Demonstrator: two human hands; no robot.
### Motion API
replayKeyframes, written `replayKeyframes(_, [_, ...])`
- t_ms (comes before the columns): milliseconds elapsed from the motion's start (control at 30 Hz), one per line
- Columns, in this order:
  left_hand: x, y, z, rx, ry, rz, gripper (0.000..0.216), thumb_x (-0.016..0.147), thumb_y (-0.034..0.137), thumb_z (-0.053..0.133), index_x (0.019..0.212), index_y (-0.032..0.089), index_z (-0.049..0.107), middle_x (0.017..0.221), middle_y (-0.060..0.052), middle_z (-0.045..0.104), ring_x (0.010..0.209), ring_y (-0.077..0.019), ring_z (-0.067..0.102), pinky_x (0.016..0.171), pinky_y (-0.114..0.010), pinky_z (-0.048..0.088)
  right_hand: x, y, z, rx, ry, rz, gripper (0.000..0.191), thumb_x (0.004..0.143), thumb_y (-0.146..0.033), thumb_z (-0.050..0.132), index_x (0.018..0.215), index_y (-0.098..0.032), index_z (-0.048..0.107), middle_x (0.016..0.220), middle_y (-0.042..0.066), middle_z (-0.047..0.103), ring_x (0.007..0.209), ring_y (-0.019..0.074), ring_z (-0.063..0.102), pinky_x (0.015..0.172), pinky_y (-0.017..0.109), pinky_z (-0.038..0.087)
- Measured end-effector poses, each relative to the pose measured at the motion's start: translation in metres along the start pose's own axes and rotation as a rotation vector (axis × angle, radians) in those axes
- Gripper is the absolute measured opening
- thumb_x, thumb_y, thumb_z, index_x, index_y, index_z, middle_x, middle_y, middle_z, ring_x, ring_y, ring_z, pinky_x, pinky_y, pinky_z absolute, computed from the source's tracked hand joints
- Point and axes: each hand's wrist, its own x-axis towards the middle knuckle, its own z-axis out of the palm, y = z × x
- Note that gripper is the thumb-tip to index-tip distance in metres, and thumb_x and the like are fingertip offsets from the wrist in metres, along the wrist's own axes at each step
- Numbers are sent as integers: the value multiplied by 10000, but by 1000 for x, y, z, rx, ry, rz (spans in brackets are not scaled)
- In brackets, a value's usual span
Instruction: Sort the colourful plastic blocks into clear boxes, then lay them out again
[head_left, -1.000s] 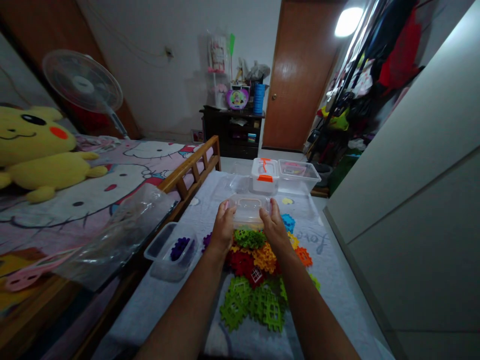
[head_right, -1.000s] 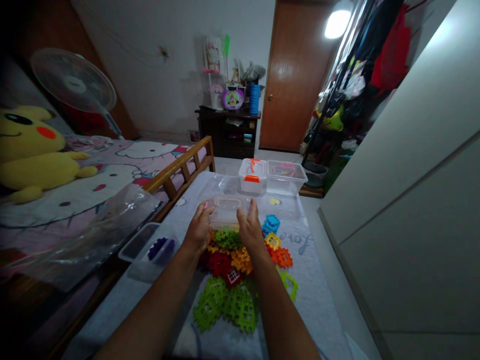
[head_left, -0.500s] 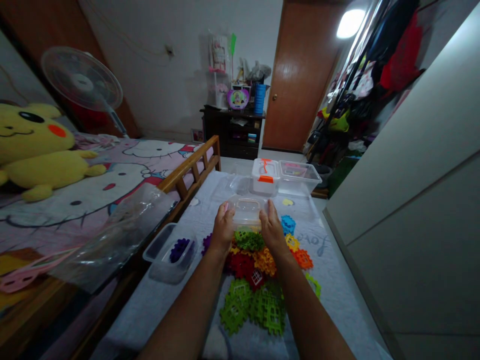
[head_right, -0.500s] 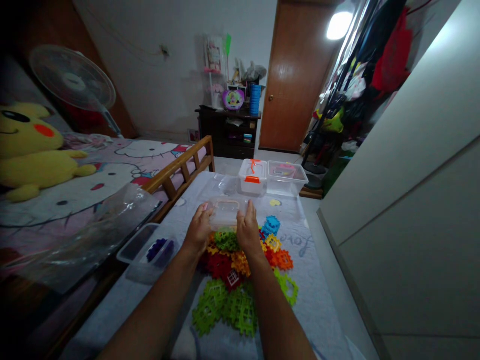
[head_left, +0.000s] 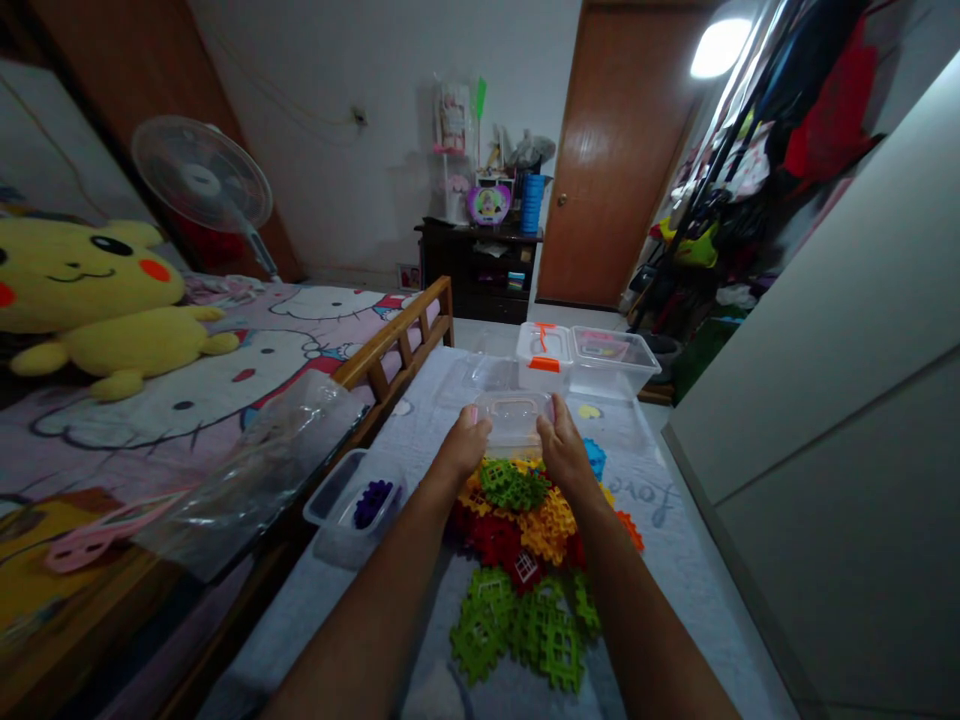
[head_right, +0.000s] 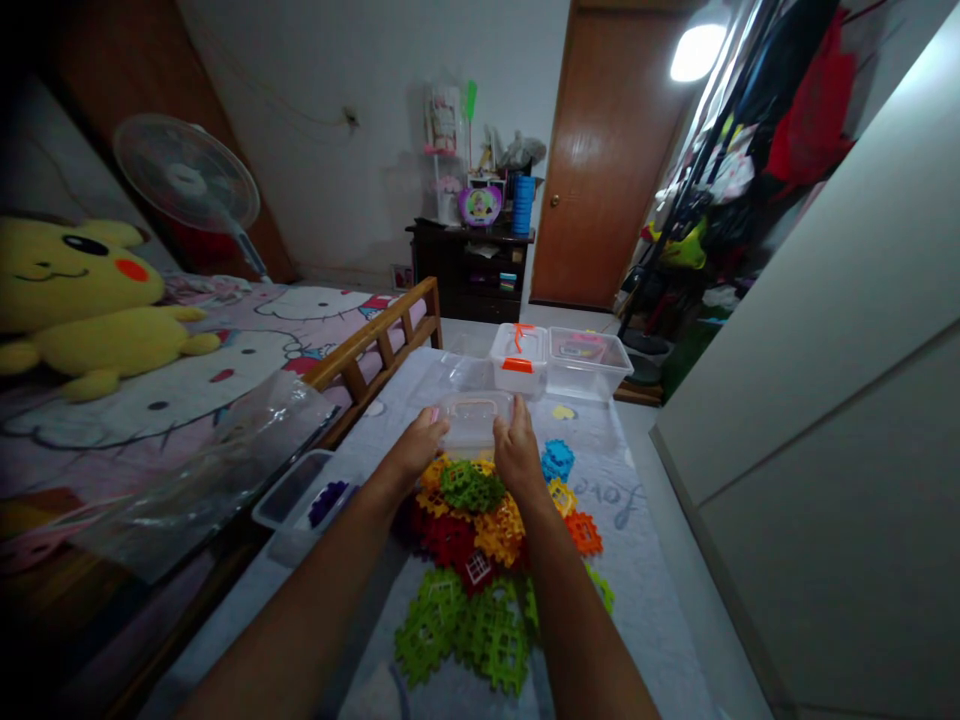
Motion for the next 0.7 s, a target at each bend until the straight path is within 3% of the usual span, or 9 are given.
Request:
replayKeyframes(167, [20,19,-16,-29,-1,-152,194,662,261,687,802,196,570,732,7,551,685,-150,531,638,-271,469,14,-11,6,89,3,-20,874,866,-598,466,1546,-101,232,1595,202,295,1499,277,260,1236,470,180])
replayKeyframes(333, [49,24,-45,-265,133,-256,268,603,193,732,810,183,563,689,26,553,570,-101,519,538,-227,493,20,-11,-7,221,-26,20,911,839,-610,523,1563,-192,162,1581,193,306,1440,287,367,1146,485,354])
replayKeyframes(500, [96,18,-71,-280,395,-243,219,669,165,679,764,193,484,585,64,442,485,-69,441,501,-218,513,15,26,-51,119,191,113,853,771,-560,587,1492,-178,339,1502,191,419,1346,311,465,1075,481,430])
replayKeyframes(700, [148,-4,-72,-192,618,-192,237,720,198,709,806,197,488,583,51,428,510,-94,441,475,-238,497,0,90,-89,-138,267,200,662,715,-538,561,1261,-167,608,1317,163,575,1225,338,545,1053,498,433])
